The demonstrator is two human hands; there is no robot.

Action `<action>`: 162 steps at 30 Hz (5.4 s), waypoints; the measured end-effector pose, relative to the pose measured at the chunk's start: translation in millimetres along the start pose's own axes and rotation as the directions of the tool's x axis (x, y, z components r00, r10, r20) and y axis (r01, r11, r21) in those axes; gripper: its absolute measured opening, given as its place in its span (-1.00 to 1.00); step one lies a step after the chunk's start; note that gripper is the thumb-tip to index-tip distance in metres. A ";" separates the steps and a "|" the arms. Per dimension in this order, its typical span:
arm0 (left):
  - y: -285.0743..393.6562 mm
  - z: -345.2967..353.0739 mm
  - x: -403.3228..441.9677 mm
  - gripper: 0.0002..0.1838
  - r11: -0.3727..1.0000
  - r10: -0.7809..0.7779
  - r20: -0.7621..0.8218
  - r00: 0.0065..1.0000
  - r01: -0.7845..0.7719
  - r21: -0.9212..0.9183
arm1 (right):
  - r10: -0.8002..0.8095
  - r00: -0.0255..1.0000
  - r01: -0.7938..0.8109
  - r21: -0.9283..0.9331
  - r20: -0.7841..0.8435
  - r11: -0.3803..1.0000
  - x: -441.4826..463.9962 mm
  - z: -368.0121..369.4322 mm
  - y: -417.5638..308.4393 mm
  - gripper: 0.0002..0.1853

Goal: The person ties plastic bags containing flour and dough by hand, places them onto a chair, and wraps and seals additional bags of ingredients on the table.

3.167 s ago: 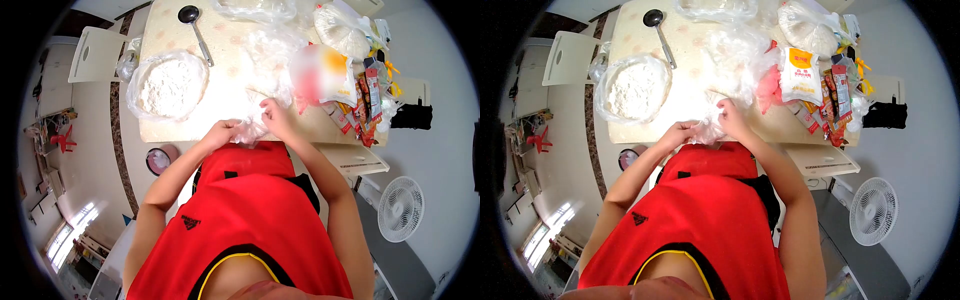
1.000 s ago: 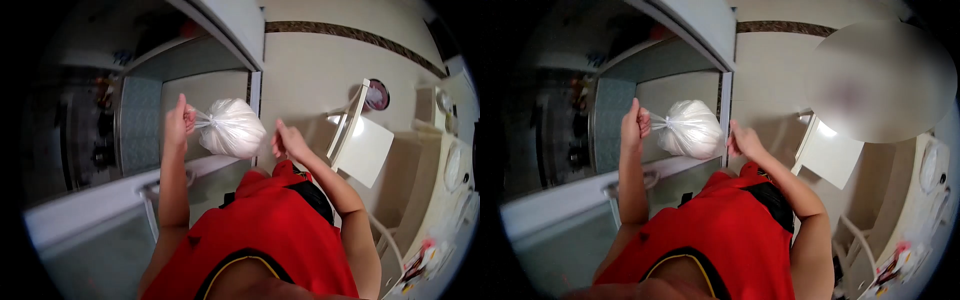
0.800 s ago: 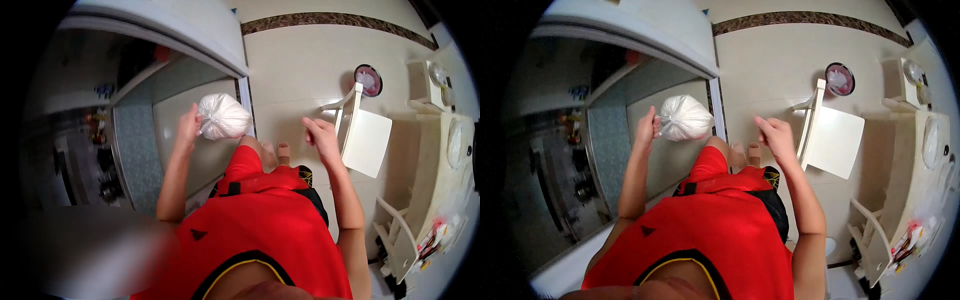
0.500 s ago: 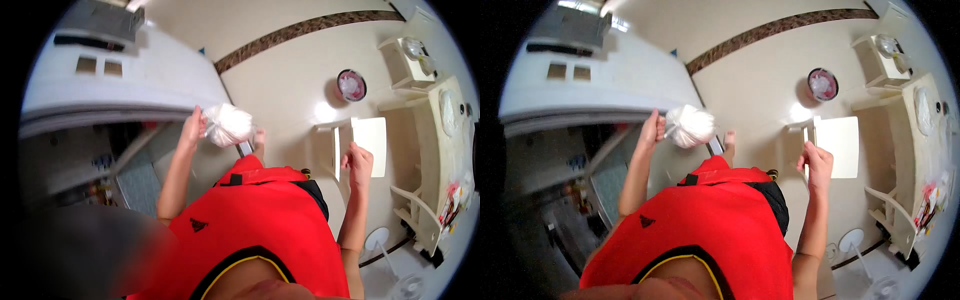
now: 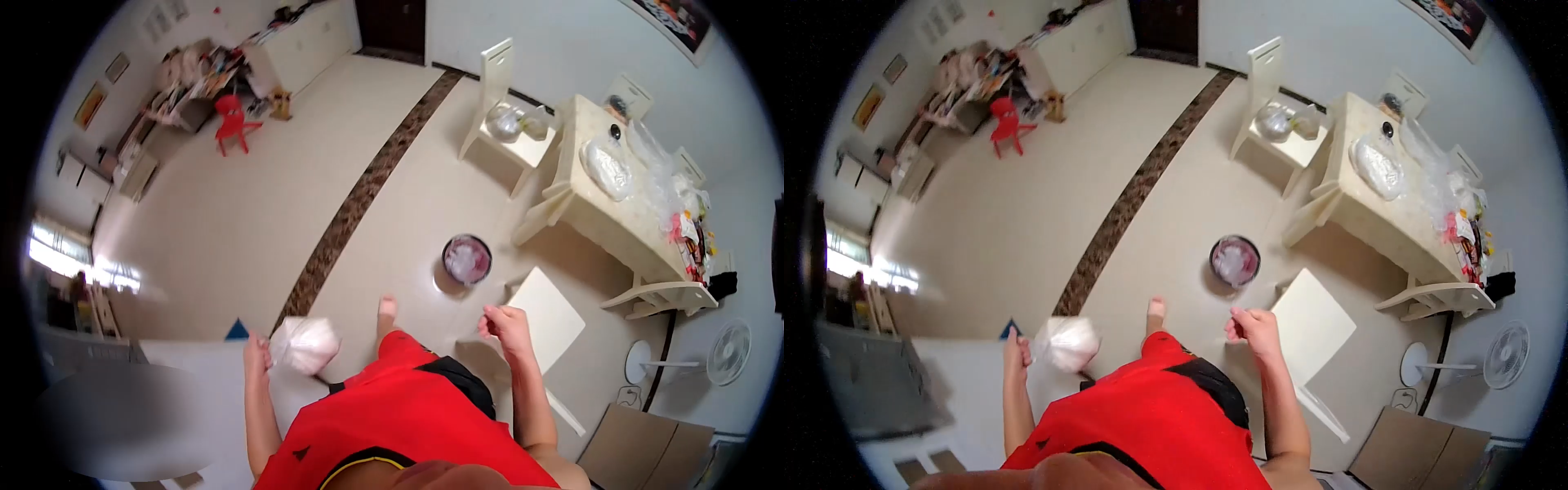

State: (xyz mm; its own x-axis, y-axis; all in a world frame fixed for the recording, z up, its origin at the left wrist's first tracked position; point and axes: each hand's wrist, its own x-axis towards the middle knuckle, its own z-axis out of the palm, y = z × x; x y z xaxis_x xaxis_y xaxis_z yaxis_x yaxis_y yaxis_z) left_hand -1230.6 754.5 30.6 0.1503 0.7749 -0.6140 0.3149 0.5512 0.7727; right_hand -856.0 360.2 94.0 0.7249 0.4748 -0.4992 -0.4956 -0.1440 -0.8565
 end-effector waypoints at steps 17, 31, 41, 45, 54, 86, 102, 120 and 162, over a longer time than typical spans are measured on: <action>341.8 261.2 304.4 -0.54 0.993 0.000 0.070 0.998 -0.008 0.114 | -0.508 0.850 0.499 0.100 0.140 0.861 497.9 120.0 -265.6 -0.61; 608.7 742.3 517.9 -0.43 0.968 0.035 0.553 0.833 -0.165 0.187 | -0.070 0.789 0.192 0.137 -0.611 0.972 667.0 -2.8 -359.5 -0.72; 846.1 1057.0 475.5 -0.36 0.711 0.197 0.864 0.463 -0.675 0.200 | -0.786 0.574 0.734 -0.569 0.230 0.369 1041.0 118.7 -645.1 -0.40; 898.0 1161.9 483.3 -0.36 0.738 0.117 0.921 0.372 -0.653 0.170 | -0.692 0.534 0.730 -0.677 0.486 0.088 1150.4 106.7 -710.9 -0.53; 943.4 1441.2 487.6 -0.38 0.727 -0.302 0.951 0.065 -0.629 0.274 | -0.839 0.516 0.673 -0.686 0.170 0.275 1275.2 -48.5 -774.4 -0.78; 671.7 2155.5 273.4 -0.76 0.008 -0.874 0.466 -0.140 -0.962 -0.272 | 0.192 -0.874 -0.038 0.457 -0.446 0.889 1015.3 -654.0 -514.8 -0.75; 519.5 2341.2 32.5 -0.73 0.182 -0.930 0.229 -0.288 -0.901 -0.394 | 0.379 -0.908 0.222 0.567 -0.175 0.793 1014.1 -637.6 -522.7 -0.25; 229.6 2429.8 -48.1 -0.62 -0.004 -0.528 0.833 -0.166 -0.980 -0.198 | 0.193 -0.178 0.103 0.177 -0.965 0.979 1124.9 -1011.8 -711.0 -0.43; 111.3 2030.3 -427.3 -0.58 0.708 -0.641 -0.235 -0.730 -0.445 -0.549 | 0.833 -0.311 0.935 -0.304 -0.457 0.182 900.7 -1035.3 -503.7 -0.41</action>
State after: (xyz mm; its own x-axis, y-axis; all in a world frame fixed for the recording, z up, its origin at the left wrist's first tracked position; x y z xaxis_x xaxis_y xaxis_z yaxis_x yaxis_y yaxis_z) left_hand 642.9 -143.6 51.7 -0.5320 -0.8467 -0.0094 -0.3582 0.2150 0.9086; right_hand 542.0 -38.5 -59.7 -0.4197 -0.6643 -0.6185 0.7327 0.1541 -0.6628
